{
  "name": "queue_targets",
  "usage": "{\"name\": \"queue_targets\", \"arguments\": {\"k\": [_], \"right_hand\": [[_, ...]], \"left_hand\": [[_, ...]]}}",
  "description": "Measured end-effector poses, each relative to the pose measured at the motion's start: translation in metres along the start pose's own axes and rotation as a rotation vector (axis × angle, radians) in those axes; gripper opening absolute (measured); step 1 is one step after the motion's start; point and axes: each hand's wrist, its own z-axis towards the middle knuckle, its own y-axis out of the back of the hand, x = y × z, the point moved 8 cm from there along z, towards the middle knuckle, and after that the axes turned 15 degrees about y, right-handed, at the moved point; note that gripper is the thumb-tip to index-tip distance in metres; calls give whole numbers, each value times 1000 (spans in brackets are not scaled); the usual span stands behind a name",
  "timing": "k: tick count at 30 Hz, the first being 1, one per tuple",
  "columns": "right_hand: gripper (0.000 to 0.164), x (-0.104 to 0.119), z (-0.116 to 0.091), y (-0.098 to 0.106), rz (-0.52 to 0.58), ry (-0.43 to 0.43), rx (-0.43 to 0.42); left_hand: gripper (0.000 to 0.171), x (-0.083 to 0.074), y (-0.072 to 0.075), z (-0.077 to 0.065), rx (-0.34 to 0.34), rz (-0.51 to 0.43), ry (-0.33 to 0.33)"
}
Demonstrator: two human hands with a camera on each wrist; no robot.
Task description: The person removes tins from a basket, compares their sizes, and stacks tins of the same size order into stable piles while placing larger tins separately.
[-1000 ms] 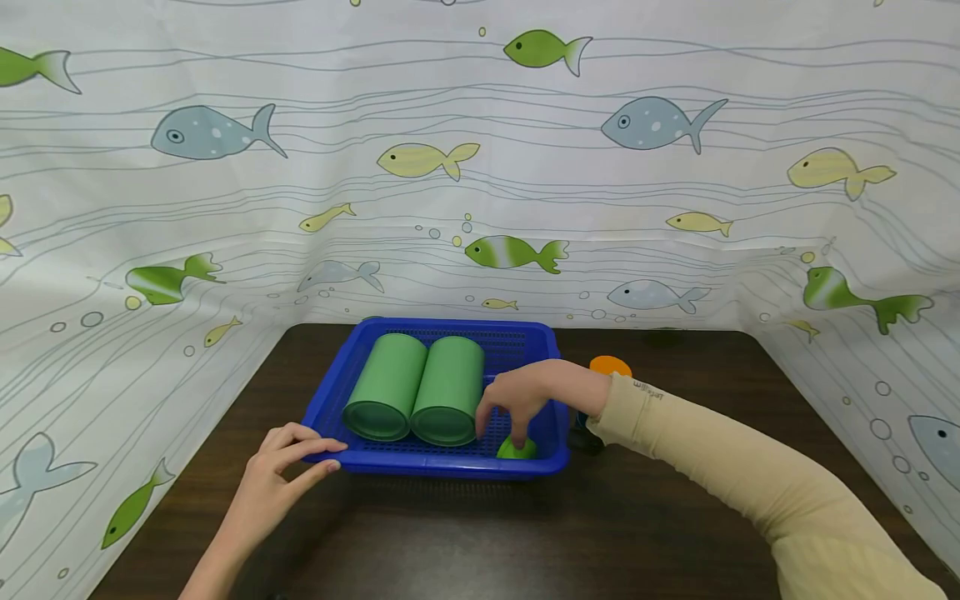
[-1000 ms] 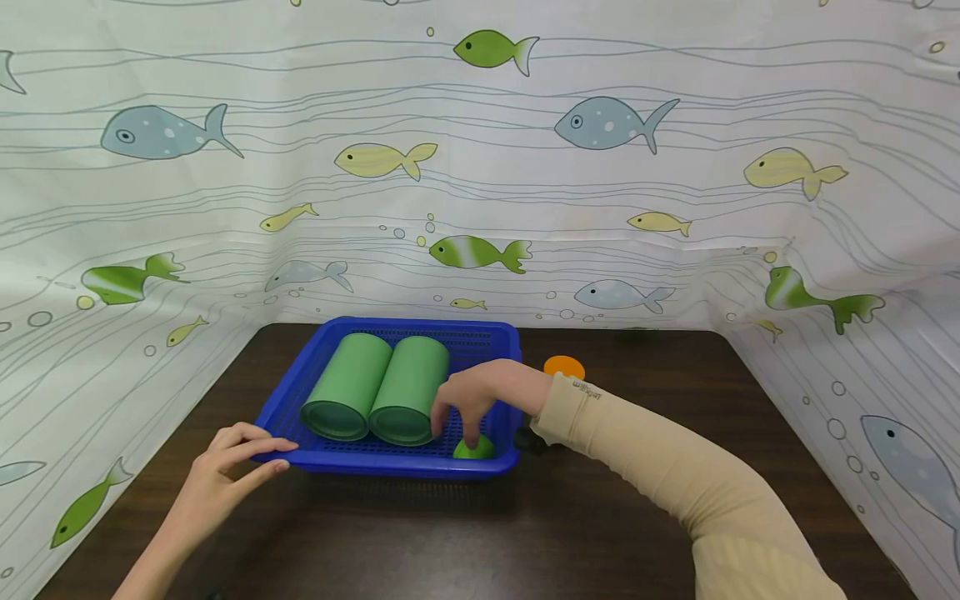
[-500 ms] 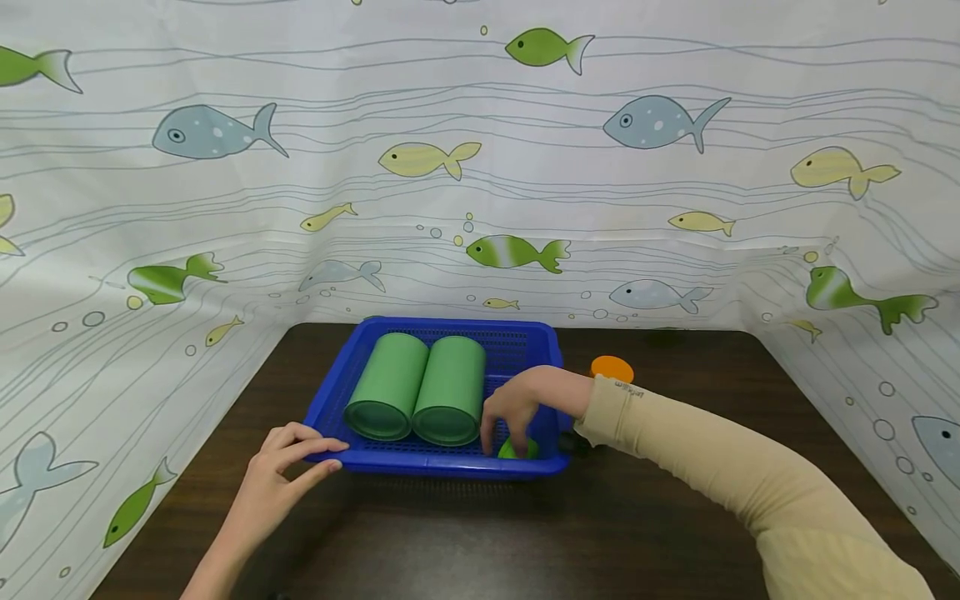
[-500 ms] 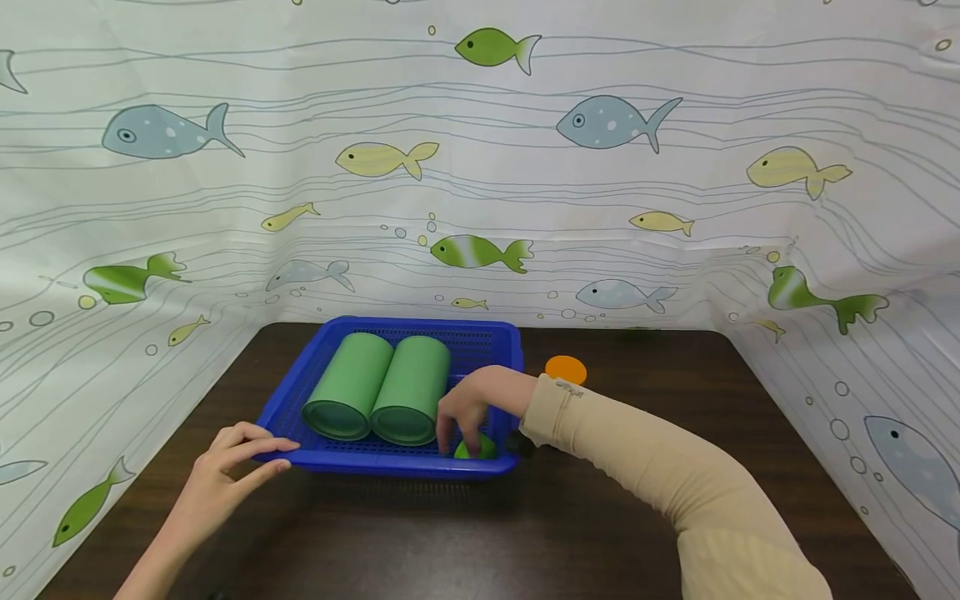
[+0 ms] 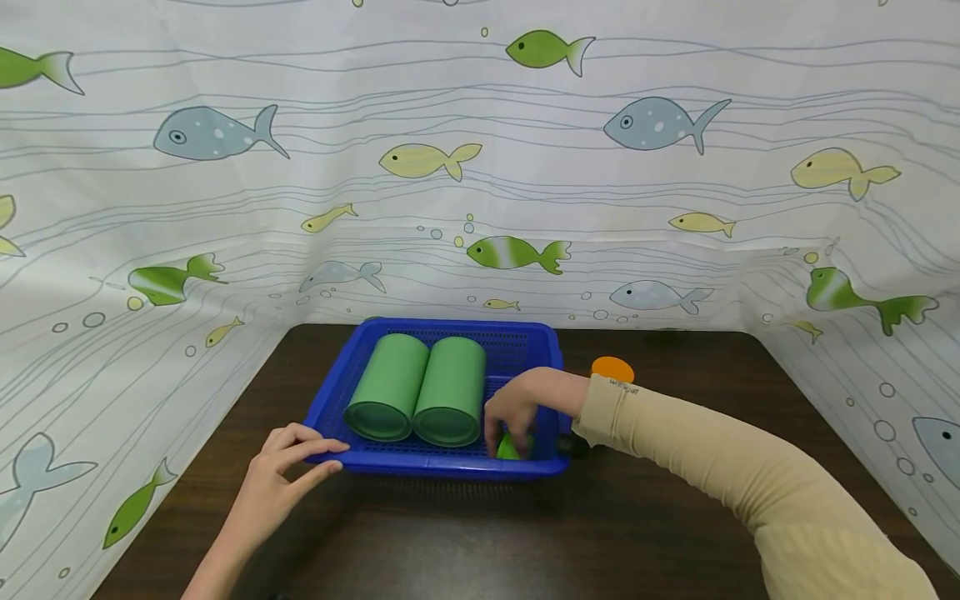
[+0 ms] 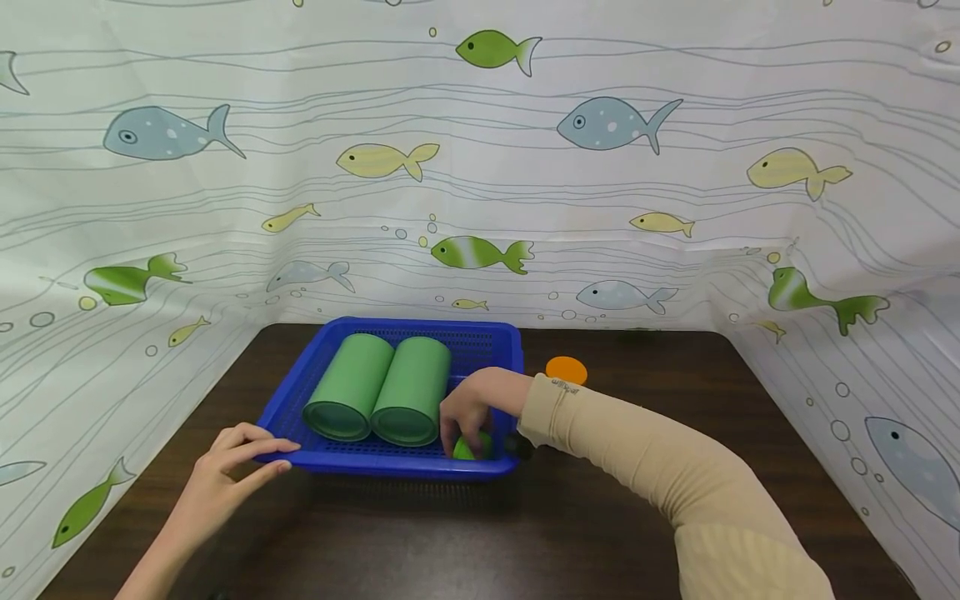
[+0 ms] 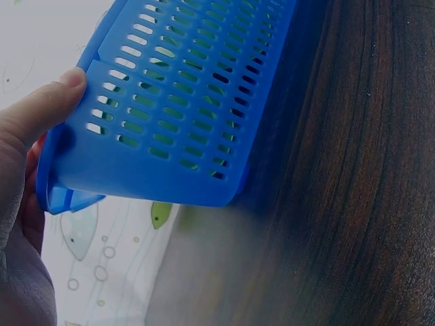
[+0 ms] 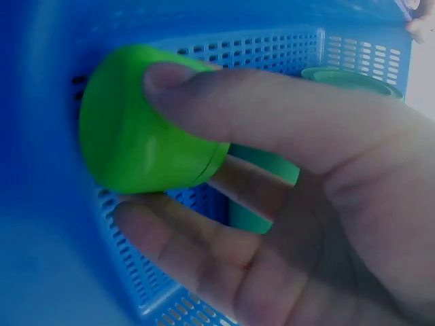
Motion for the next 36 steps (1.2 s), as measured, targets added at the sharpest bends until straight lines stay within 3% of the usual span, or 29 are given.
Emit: {"name": "queue_targets", "arguments": {"k": [5,12,17,26,29,36], "right_hand": [[46,1,-7,6,-9,9,-44],[44,2,-16,11,-8,39,-96],[40,2,-18,11,9,40,-117],[32,5,-20,4,23,77,-37],[36,5,-21,5,23,73,-33],[67,0,-25,6,-24,0,-44]], "left_hand": [[38,5,-1,1,22,30,34],[39,2,0,-1,-27,-9,-6],[39,1,0,-2,-25,-11,-10],[36,-2,1,-1,-5,16,7],[36,-2,1,-1,-6,13,6],[36,1,-1,-1,8,7,12]]}}
